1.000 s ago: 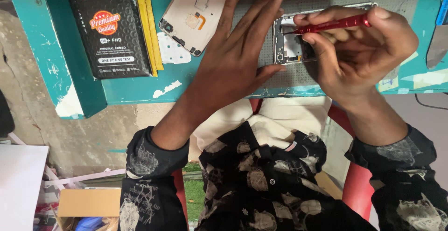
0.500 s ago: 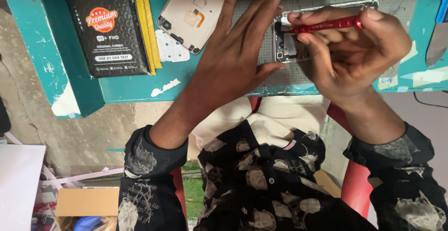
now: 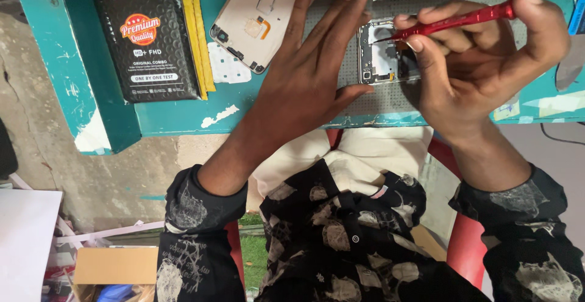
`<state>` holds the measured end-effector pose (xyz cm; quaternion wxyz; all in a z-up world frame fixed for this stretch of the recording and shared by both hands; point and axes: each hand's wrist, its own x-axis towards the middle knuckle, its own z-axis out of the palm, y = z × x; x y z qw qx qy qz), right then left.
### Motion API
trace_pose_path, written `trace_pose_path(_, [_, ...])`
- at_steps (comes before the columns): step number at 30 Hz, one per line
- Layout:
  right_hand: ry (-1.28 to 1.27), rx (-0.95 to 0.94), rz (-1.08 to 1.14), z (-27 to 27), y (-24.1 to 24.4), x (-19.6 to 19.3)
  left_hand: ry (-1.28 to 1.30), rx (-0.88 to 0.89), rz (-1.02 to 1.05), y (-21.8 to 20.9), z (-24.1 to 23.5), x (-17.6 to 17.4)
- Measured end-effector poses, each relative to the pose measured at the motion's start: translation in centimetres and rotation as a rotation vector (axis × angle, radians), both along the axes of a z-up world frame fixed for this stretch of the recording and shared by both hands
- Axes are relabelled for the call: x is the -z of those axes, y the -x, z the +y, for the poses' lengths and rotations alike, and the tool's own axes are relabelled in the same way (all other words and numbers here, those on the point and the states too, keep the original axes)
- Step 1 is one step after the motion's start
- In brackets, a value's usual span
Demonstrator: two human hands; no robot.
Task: The person uses a red screwdriver to remove screws from a disassembled smartphone on a workbench. They lift and reposition the phone, then continue unscrewing internal components. The back cover and a replacement battery package are visible nearby.
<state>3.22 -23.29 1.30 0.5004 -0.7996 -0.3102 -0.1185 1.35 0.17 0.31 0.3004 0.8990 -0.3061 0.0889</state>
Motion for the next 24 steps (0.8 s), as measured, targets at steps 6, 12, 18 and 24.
trace_pose_path(6, [0.028,-0.038,-0.035,0.7,-0.9,-1.5,0.083,-0.045,0.013,0.1,-0.1,-0.3])
trace_pose_path(12, [0.139,-0.195,-0.25,1.2,-4.4,-3.5,0.124,-0.054,0.004,-0.1,0.1,-0.4])
trace_pose_path(18, [0.152,-0.374,-0.243,0.3,-6.5,-3.3,0.146,-0.059,0.058,-0.2,0.0,-0.5])
trace_pose_path(24, [0.106,-0.337,-0.245,-0.2,-7.0,-1.8,0.157,-0.053,0.07,0.0,0.0,-0.6])
